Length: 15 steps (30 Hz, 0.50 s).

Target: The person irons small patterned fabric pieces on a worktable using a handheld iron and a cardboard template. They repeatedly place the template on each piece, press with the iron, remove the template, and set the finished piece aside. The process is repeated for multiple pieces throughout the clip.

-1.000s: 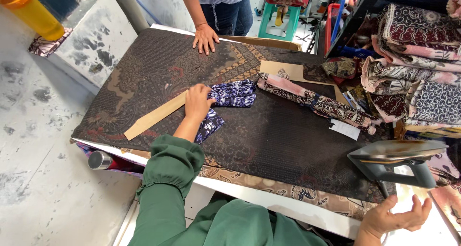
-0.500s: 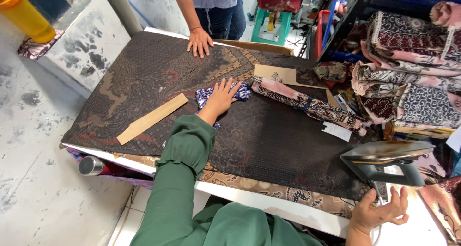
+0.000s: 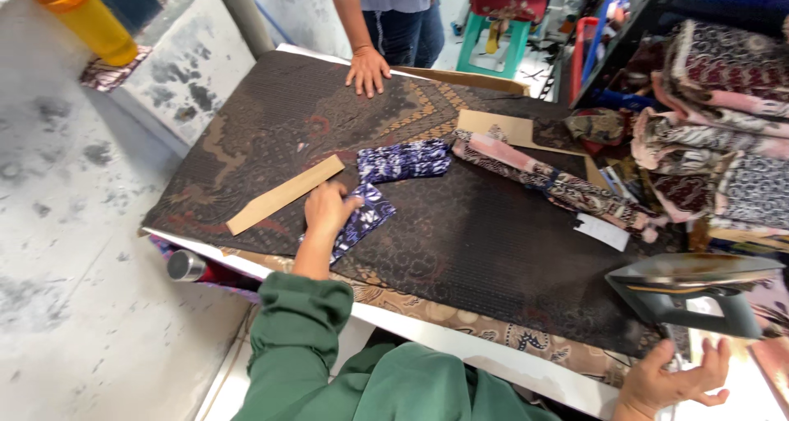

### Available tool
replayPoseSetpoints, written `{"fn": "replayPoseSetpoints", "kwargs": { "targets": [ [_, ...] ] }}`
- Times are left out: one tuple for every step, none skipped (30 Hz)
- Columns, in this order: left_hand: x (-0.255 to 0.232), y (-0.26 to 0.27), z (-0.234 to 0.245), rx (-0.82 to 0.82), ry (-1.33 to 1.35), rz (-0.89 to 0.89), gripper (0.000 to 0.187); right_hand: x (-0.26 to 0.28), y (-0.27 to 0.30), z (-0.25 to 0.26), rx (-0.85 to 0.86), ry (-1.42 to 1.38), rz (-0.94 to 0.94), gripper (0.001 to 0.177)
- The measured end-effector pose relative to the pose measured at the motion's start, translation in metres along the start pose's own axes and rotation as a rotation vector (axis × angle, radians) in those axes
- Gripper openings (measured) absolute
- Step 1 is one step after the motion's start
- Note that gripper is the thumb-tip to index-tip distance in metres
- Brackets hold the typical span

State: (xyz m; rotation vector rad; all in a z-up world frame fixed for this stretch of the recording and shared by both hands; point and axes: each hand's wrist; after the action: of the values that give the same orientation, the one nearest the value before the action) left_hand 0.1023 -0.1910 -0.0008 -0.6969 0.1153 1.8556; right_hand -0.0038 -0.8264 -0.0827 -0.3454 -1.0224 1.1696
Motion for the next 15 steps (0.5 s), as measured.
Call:
{"fn": "replayPoseSetpoints", "kwargs": {
  "targets": [
    [0.005,0.012,0.002,-0.026,0.038,0.004,0.037,-0.002,0.001,0.0,0.005,0.013,0.015,0.051],
    [0.009,0.022,0.001,-0.053,0.076,0.008,0.035,-0.003,0.002,0.0,0.014,0.011,0.019,0.05],
    [0.012,0.029,-0.001,-0.08,0.117,0.012,0.033,-0.002,0.001,0.001,0.021,0.011,0.026,0.049],
    [0.015,0.034,-0.003,-0.133,0.107,-0.026,0.031,0.001,0.002,0.002,0.029,0.011,0.032,0.049],
    [0.016,0.036,-0.007,-0.188,0.101,-0.068,0.028,0.006,0.001,0.004,0.047,0.041,0.029,0.049],
    [0.017,0.038,-0.009,-0.242,0.094,-0.11,0.025,0.013,-0.001,0.008,0.064,0.07,0.025,0.05],
    [0.018,0.039,-0.012,-0.271,0.058,-0.162,0.023,0.019,-0.002,0.012,0.071,0.095,0.016,0.049],
    [0.019,0.041,-0.014,-0.3,0.021,-0.214,0.02,0.027,-0.003,0.017,0.077,0.12,0.007,0.048],
    [0.02,0.042,-0.015,-0.328,-0.013,-0.268,0.018,0.034,-0.003,0.024,0.073,0.137,-0.008,0.046],
    [0.02,0.045,-0.014,-0.324,-0.038,-0.291,0.015,0.04,-0.004,0.031,0.068,0.153,-0.023,0.044],
    [0.02,0.047,-0.013,-0.323,-0.062,-0.313,0.014,0.046,-0.006,0.036,0.073,0.144,-0.008,0.043],
    [0.018,0.05,-0.011,-0.321,-0.086,-0.334,0.013,0.05,-0.008,0.042,0.078,0.136,0.007,0.043],
    [0.017,0.051,-0.008,-0.333,-0.098,-0.355,0.02,0.054,-0.007,0.047,0.083,0.127,0.019,0.044],
    [0.014,0.053,-0.005,-0.344,-0.111,-0.375,0.029,0.057,-0.008,0.049,0.064,0.112,0.034,0.044],
    [0.012,0.055,-0.001,-0.357,-0.125,-0.395,0.038,0.059,-0.009,0.049,0.047,0.096,0.049,0.044]
  ]
}}
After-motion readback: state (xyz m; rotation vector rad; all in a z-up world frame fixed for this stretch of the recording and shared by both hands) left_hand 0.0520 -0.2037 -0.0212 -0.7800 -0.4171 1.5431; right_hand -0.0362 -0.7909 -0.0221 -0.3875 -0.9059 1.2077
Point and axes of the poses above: each hand's wrist, its own y-axis away from the middle knuckle, its own z-axis out of the back of the hand, x = y × z, and after that the axes turned 4 degrees about y, right-handed
